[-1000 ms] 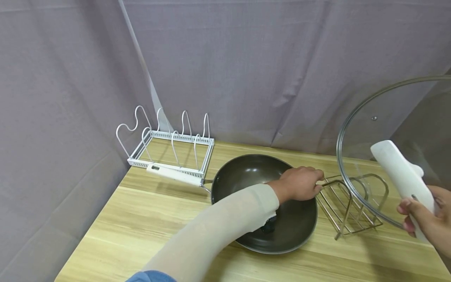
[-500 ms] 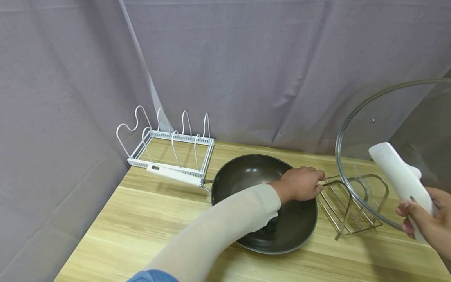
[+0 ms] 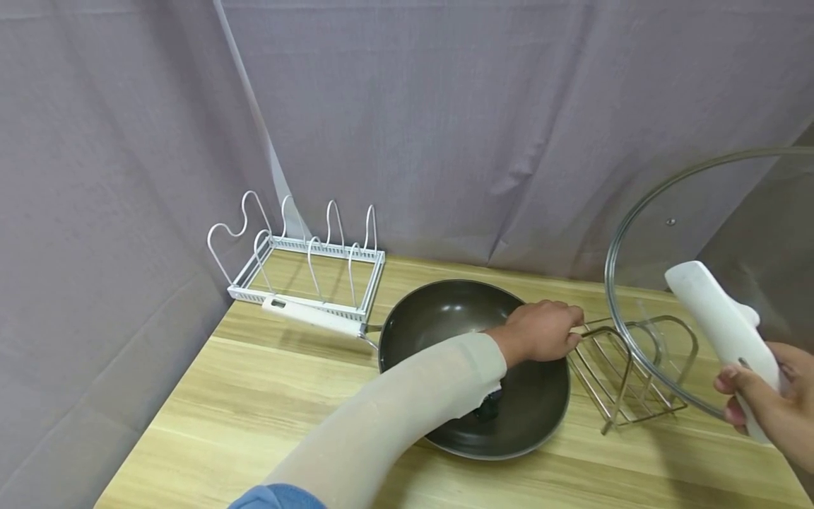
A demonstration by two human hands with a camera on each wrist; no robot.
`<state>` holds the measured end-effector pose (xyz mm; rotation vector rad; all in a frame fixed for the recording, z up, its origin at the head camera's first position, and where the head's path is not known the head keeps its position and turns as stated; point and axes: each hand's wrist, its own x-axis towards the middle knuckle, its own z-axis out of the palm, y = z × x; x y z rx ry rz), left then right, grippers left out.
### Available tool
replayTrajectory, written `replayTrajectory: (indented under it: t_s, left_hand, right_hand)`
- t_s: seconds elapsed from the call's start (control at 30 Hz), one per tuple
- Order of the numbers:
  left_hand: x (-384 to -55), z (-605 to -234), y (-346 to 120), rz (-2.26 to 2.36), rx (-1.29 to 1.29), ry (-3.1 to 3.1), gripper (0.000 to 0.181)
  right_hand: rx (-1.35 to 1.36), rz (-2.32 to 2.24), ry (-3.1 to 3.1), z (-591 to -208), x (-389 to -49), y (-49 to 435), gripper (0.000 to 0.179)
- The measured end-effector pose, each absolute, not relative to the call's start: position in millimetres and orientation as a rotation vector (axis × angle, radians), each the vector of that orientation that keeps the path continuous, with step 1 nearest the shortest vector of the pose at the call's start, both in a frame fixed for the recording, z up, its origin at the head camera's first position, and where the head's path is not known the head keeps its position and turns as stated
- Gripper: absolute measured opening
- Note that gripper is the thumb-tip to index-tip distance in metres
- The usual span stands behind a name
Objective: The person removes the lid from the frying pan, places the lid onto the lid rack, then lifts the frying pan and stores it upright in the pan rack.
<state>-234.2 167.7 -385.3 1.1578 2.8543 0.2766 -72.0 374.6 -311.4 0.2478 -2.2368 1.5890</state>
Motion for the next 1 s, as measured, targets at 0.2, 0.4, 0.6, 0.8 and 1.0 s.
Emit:
replayTrajectory:
  t_s: [0.2, 0.4, 0.6, 0.8, 1.0]
  left_hand:
    - [-234, -385, 168, 0.291, 1.169, 2.857, 0.024]
    - [-234, -384, 172, 0.291, 1.164, 2.84, 0.026]
    - [-234, -385, 177, 0.278, 1.165, 2.844, 0.027]
    - [-234, -385, 179, 0.278, 1.162, 2.85, 0.025]
    - [-235, -385, 179, 0.279, 1.158, 2.851, 0.027]
  right_hand:
    - [0.215, 1.38, -2.347, -311, -72, 377, 0.054]
    - [0.161, 1.402, -2.366, -311, -71, 376, 0.054]
    - [0.147, 1.389, -2.385, -312, -68, 376, 0.055]
    - [0.167, 1.372, -2.382, -315, -70, 380, 0.055]
    - [0.181, 1.371, -2.374, -316, -70, 382, 0.055]
